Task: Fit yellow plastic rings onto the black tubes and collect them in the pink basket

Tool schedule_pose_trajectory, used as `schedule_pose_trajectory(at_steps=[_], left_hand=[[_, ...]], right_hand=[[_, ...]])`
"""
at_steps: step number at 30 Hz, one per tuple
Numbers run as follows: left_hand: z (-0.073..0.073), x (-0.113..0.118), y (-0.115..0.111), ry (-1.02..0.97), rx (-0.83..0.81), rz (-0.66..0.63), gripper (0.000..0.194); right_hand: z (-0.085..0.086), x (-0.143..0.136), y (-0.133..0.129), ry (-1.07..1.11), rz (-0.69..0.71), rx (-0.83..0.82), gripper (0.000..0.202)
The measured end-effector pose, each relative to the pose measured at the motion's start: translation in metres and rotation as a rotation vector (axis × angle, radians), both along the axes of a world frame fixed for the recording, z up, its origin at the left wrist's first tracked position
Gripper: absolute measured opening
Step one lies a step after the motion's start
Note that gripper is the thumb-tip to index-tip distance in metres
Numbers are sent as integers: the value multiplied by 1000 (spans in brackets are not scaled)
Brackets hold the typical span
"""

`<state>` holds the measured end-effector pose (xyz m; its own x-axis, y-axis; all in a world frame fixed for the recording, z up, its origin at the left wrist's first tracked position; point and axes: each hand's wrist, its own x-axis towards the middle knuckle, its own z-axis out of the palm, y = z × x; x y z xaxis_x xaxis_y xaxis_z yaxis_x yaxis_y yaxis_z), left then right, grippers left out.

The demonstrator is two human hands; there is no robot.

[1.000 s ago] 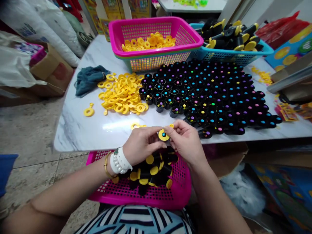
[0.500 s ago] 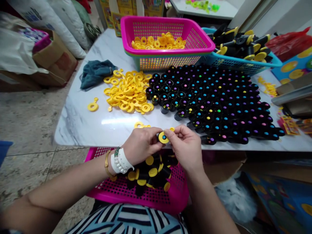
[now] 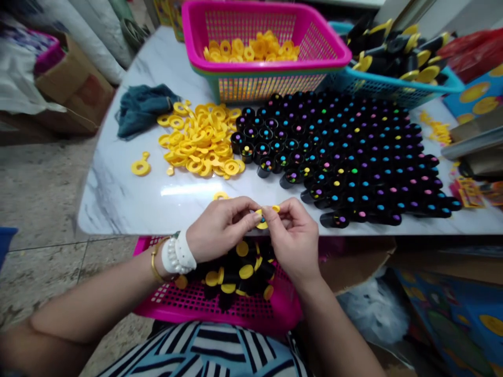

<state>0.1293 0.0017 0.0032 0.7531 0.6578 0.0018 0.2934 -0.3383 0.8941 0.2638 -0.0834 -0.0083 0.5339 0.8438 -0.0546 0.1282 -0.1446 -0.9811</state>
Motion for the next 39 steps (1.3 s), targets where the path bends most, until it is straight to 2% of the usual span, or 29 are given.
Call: schedule_pose_trajectory(at_steps=[4, 7, 10, 12, 14, 16, 20, 22, 25, 27, 29, 31, 33, 35, 37, 39], left_hand=[[-11, -2, -14, -73, 240, 58, 31], [-16, -3, -19, -78, 369, 74, 26], [-16, -3, -19, -24, 405, 50, 25], [-13, -3, -18, 13, 393, 33, 21], [-12, -3, -16, 39, 375, 27, 18], [-12, -1, -14, 58, 368, 21, 17], [-16, 5, -12, 96, 393, 21, 18], [-18, 7, -14, 120, 404, 45, 20], [-19, 5, -19, 176, 437, 69, 22], [-17, -5, -23, 183, 485, 0, 24], [-15, -20, -26, 149, 561, -59, 30], [-13, -36, -24, 109, 665, 4, 40], [-12, -50, -18, 99, 770, 138, 45], [-13, -56, -9, 121, 815, 178, 36], [-14, -52, -4, 132, 803, 116, 19], [-15, -42, -5, 116, 784, 24, 12]], right_hand=[[-1, 4, -3, -36, 42, 12, 21], [-1, 14, -4, 14, 88, 38, 27], [4, 27, 1, 118, 165, -17, 32], [11, 33, 6, 148, 282, -124, 29], [19, 34, 11, 144, 408, -222, 27], [25, 32, 14, 84, 468, -261, 26], [25, 26, 11, -49, 443, -224, 21], [21, 23, 5, -89, 463, -176, 28], [14, 17, -10, -306, 475, -29, 38], [6, 10, -24, -433, 419, 39, 30], [-5, 2, -41, -449, 345, 38, 23], [-17, -2, -57, -426, 293, 0, 23], [-26, -2, -69, -401, 275, -28, 28], [-31, 3, -76, -379, 267, -27, 33], [-31, 8, -79, -365, 217, -1, 35], [-31, 12, -79, -312, 134, 15, 31]])
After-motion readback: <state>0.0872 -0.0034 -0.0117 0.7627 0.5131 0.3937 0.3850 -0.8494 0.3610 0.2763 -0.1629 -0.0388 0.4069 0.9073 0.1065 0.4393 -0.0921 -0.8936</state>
